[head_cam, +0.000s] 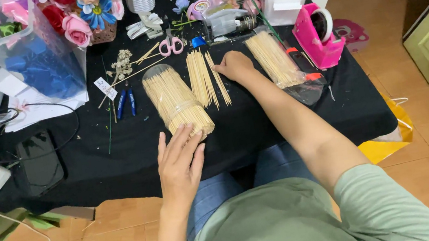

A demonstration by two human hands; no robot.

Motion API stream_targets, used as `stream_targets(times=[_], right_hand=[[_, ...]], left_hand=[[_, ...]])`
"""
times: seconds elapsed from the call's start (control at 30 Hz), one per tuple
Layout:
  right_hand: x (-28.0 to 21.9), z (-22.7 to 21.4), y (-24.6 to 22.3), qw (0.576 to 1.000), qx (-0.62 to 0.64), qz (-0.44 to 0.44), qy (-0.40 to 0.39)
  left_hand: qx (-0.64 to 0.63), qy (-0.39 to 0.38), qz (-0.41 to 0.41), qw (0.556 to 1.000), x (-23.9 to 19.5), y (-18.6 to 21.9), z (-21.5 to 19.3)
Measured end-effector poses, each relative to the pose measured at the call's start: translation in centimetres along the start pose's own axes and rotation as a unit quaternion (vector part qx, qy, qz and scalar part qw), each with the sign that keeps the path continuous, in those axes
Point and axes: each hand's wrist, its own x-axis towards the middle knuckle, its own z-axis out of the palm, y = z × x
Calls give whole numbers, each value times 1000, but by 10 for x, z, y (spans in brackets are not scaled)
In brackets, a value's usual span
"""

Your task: Organizing and handling bundles of wooden skewers on a workspace

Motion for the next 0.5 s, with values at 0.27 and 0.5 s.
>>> stream_targets(times=[0.27, 0.5], right_hand=[[30, 0, -6, 994, 19, 83, -74], [15, -9, -20, 991, 49, 100, -70]], left_hand=[[-24, 13, 6, 1000, -13, -3, 3], [-32, 23, 0, 999, -17, 2, 3]])
